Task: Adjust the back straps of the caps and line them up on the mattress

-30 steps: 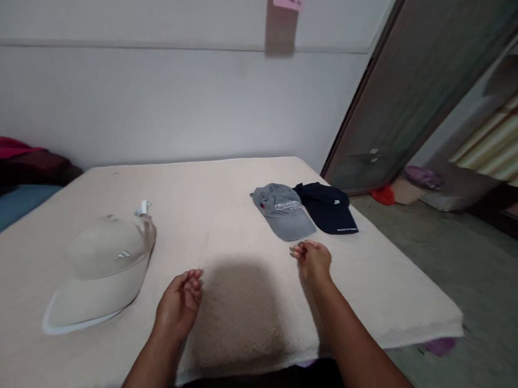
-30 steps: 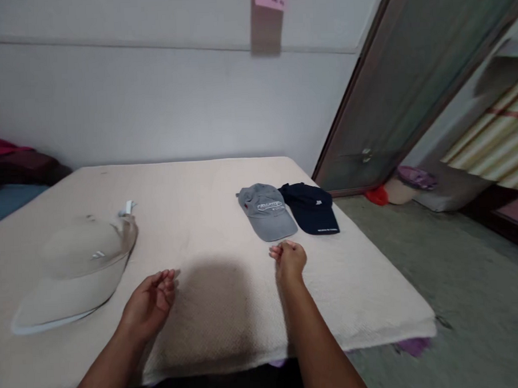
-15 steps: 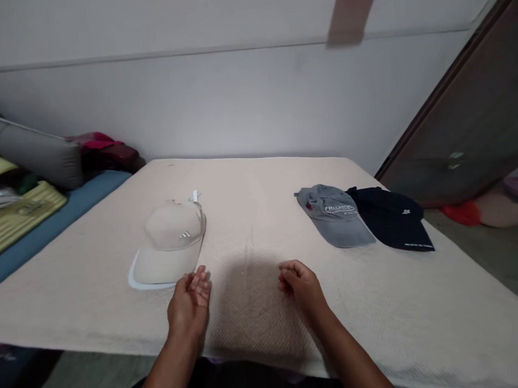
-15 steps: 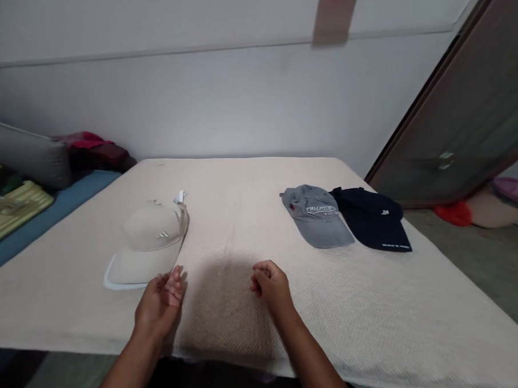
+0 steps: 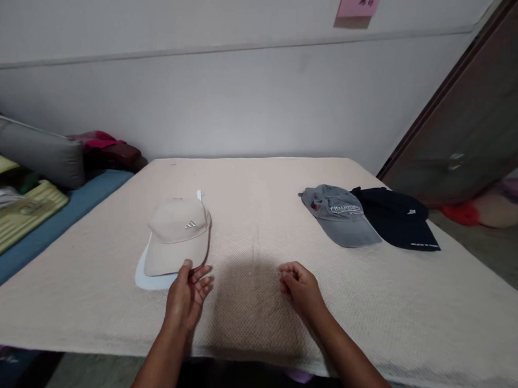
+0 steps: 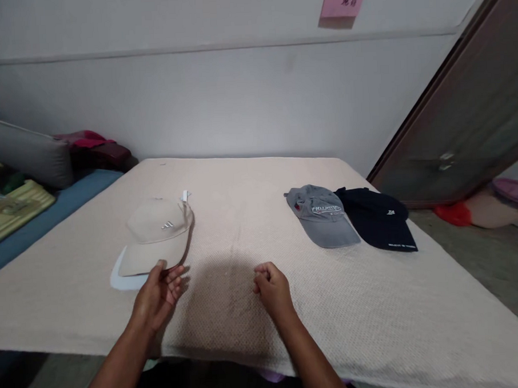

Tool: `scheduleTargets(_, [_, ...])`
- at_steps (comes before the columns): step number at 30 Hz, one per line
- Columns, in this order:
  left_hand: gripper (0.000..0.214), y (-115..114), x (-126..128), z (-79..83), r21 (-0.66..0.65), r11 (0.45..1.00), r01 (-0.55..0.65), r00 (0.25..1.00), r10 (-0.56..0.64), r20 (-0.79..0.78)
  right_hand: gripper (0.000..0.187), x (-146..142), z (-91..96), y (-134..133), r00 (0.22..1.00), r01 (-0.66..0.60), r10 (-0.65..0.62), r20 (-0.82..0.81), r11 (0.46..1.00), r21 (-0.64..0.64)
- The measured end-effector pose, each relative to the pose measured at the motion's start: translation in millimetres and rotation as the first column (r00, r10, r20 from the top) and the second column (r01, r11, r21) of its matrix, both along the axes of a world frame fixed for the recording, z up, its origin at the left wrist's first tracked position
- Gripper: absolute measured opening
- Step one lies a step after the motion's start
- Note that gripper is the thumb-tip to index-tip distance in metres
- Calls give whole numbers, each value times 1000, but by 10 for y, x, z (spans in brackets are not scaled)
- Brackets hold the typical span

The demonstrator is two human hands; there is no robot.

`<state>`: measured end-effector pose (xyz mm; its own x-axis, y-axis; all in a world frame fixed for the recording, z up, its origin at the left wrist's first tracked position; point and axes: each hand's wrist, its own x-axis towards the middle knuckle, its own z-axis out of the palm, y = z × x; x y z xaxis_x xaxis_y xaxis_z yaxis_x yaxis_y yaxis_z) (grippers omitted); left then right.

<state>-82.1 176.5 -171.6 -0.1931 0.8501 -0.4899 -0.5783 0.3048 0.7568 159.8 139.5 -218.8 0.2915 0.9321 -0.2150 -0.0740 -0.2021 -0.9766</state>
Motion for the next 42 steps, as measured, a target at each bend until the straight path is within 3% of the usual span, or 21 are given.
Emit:
scheduleTargets(4, [18,93,19,75,40,999,16,997,-13,-73,12,-35,18,35,999,-40,40,19,999,-9])
scheduleTargets(8, [19,-14,165,127,212,977,30,993,-4,-119,9,-79,46,73,994,-104,104,-41,994,-12])
scheduleTargets(13, [37,-261,423,41,269,925,268,921,-164,-354,23,-67,187,31,957,-141,132,-257,990,-17])
scheduleTargets(17, [42,-520,709,-146,228,829,510,800,-360,-480,40,112,320,31,824,-72,45,-565,997,-26])
scheduleTargets(21, [42,-836,948,-311,107,702,704,650,-575,-497,27,374,399,108,653,23,21,-757,999,48])
scheduleTargets(23, [35,-940,984,-349,123,626,770,597,-639,-486,17,465,418,123,630,46,27,-776,996,72])
scheduleTargets(25, [53,-960,956,-356,194,583,789,604,-678,-419,19,510,432,100,640,37,31,-768,997,71])
scheduleTargets(27, [69,-892,886,-327,257,630,733,680,-696,-230,22,522,446,46,650,23,36,-759,997,67])
scheduleTargets(29, [69,-758,797,-250,255,727,637,740,-670,60,23,523,462,-20,647,-3,55,-760,998,70])
scheduleTargets(31, [68,-598,713,-127,197,795,573,732,-605,314,24,529,478,-83,652,-49,88,-753,996,74])
scheduleTargets(33, [62,-449,650,12,178,805,566,683,-579,445,24,543,491,-140,676,-103,126,-726,992,76])
scheduleTargets(35, [55,-337,615,117,212,806,553,654,-577,489,24,552,502,-199,703,-171,175,-689,982,74])
scheduleTargets(38, [32,-253,603,156,162,824,543,693,-549,468,25,537,511,-298,729,-333,297,-616,941,60])
scheduleTargets(40, [15,-248,608,123,85,836,542,753,-528,392,26,516,508,-362,722,-486,417,-552,874,24])
scheduleTargets(42, [11,-270,623,88,65,839,540,792,-533,298,26,511,498,-410,701,-600,519,-490,800,-12])
